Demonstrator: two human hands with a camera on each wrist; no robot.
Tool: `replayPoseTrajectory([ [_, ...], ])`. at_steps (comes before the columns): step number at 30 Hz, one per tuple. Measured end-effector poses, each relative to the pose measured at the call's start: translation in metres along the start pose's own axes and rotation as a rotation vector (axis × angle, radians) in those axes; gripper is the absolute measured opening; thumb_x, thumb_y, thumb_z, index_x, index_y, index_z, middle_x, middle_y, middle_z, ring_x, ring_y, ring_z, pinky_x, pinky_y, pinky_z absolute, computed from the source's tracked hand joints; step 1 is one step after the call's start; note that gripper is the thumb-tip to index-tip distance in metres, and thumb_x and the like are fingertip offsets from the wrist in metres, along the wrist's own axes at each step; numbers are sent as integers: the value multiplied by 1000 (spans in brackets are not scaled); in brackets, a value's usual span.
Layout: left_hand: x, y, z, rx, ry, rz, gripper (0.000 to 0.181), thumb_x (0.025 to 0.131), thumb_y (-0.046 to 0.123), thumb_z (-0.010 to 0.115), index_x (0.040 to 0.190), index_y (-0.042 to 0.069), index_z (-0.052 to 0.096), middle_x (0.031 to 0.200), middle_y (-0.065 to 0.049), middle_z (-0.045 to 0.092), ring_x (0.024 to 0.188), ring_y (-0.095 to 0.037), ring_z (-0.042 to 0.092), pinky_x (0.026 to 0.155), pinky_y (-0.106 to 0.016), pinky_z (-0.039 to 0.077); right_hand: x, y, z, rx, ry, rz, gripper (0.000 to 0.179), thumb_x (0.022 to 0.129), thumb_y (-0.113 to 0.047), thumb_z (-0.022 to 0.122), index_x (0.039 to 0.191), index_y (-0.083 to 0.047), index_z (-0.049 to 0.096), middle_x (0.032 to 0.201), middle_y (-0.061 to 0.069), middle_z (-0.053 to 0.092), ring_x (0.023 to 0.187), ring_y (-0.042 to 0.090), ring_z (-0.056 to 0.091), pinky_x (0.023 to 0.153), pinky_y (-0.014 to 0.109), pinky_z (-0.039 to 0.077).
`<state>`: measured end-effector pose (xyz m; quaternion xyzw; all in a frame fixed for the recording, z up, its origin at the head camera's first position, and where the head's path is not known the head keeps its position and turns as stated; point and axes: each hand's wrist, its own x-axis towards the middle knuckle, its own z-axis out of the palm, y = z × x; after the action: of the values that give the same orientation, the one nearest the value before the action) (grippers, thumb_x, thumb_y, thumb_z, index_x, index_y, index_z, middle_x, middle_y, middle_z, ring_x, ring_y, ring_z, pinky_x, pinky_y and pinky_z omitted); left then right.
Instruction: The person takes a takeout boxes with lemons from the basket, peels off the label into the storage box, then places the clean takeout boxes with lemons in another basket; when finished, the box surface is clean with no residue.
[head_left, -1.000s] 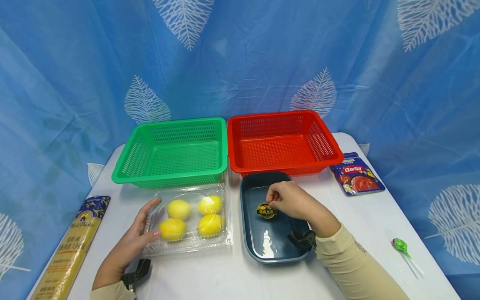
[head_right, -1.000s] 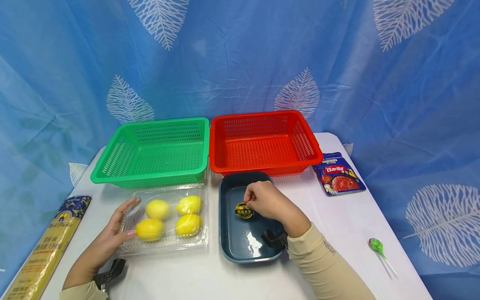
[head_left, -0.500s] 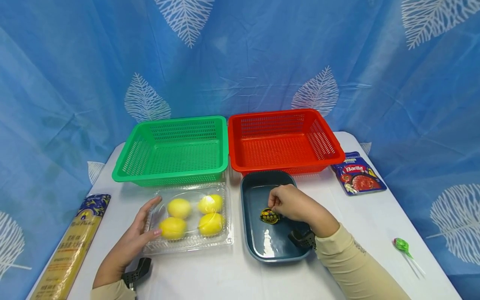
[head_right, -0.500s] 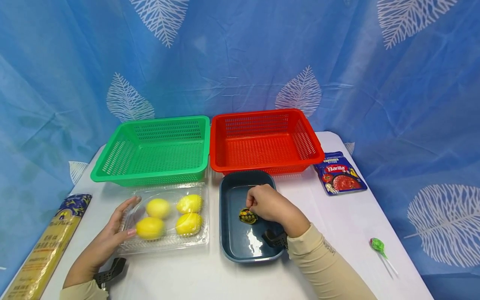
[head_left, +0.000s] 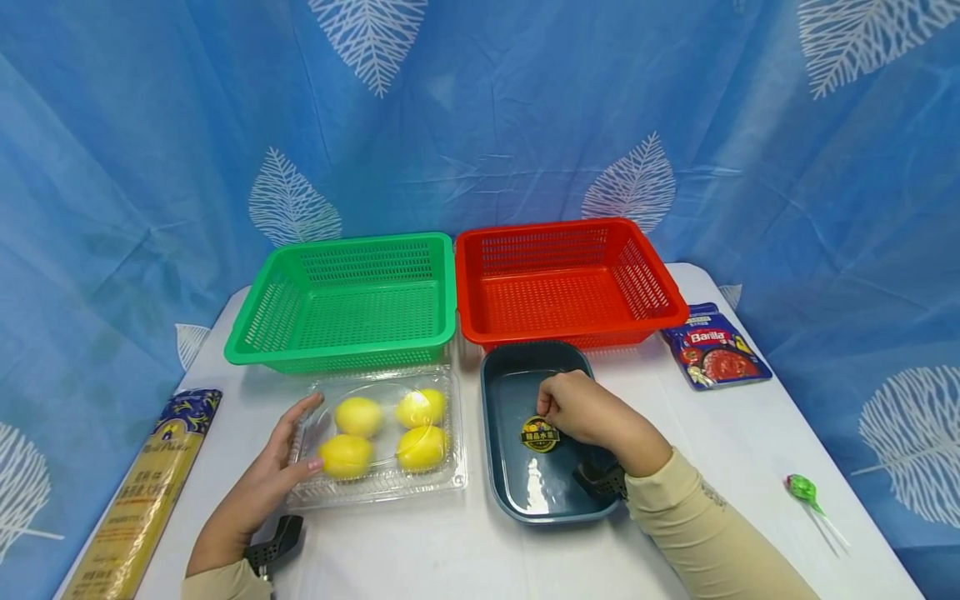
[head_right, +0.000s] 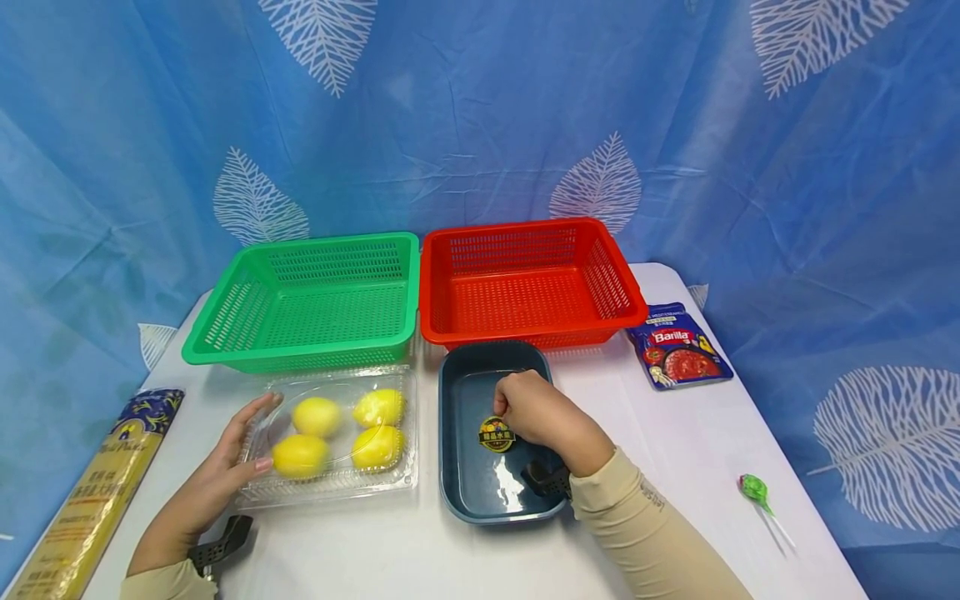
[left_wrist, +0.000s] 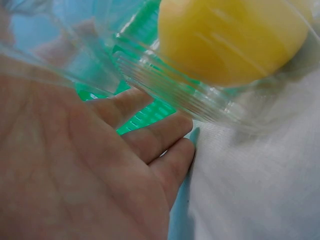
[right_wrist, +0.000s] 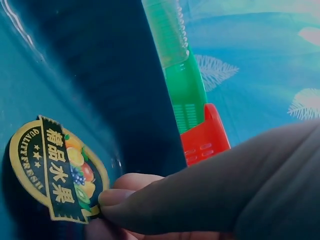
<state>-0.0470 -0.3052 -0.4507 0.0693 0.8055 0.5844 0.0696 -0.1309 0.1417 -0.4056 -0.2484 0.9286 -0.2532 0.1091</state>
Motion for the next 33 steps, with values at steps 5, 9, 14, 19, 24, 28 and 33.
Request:
replayPoseTrajectory([
  [5,0,0,0,4,-2,-4,88,96,11,68,169,19,19,173,-18,6,154,-45,-15,108,-83,-8,0,-1,0,-14,13,2,24,84,13,59,82,-7,71,79,-2,63,71,14,55,67,32,54],
  [9,0,0,-1,8,-7,0,88,96,11,68,169,19,19,173,-17,7,154,-46,-15,107,-84,-7,0,0,-1,-1,26,9,22,85,13,58,86,-4,73,79,-1,65,70,13,57,68,33,56],
  [14,1,0,-1,12,-12,3,88,97,11,68,169,19,18,173,-18,6,154,-47,-15,107,-85,-6,0,1,-2,29,49,39,15,90,9,65,90,-4,73,78,-3,64,71,14,59,71,34,57],
  [19,1,1,-1,21,-3,-2,88,96,12,68,169,19,19,173,-18,7,154,-47,-14,108,-84,-6,0,2,-6,68,98,86,7,92,2,77,94,-4,73,81,-1,64,75,17,60,75,37,58],
  [24,1,-1,0,24,2,-5,88,96,13,69,169,20,19,173,-18,7,154,-47,-13,108,-84,-6,1,5,-10,151,197,115,5,94,-4,77,98,-3,74,83,0,67,76,18,62,74,38,58],
  [28,1,-2,0,21,3,-6,88,96,13,68,169,20,19,173,-17,7,154,-47,-14,107,-84,-7,3,11,-11,280,346,142,8,96,-7,77,100,-2,73,83,3,70,71,19,66,66,36,58],
  [33,1,-2,0,19,9,-6,89,96,12,69,169,20,19,173,-17,8,155,-46,-14,108,-83,-7,6,18,-10,556,560,199,15,99,-10,75,104,4,70,87,14,70,72,27,69,64,28,60],
])
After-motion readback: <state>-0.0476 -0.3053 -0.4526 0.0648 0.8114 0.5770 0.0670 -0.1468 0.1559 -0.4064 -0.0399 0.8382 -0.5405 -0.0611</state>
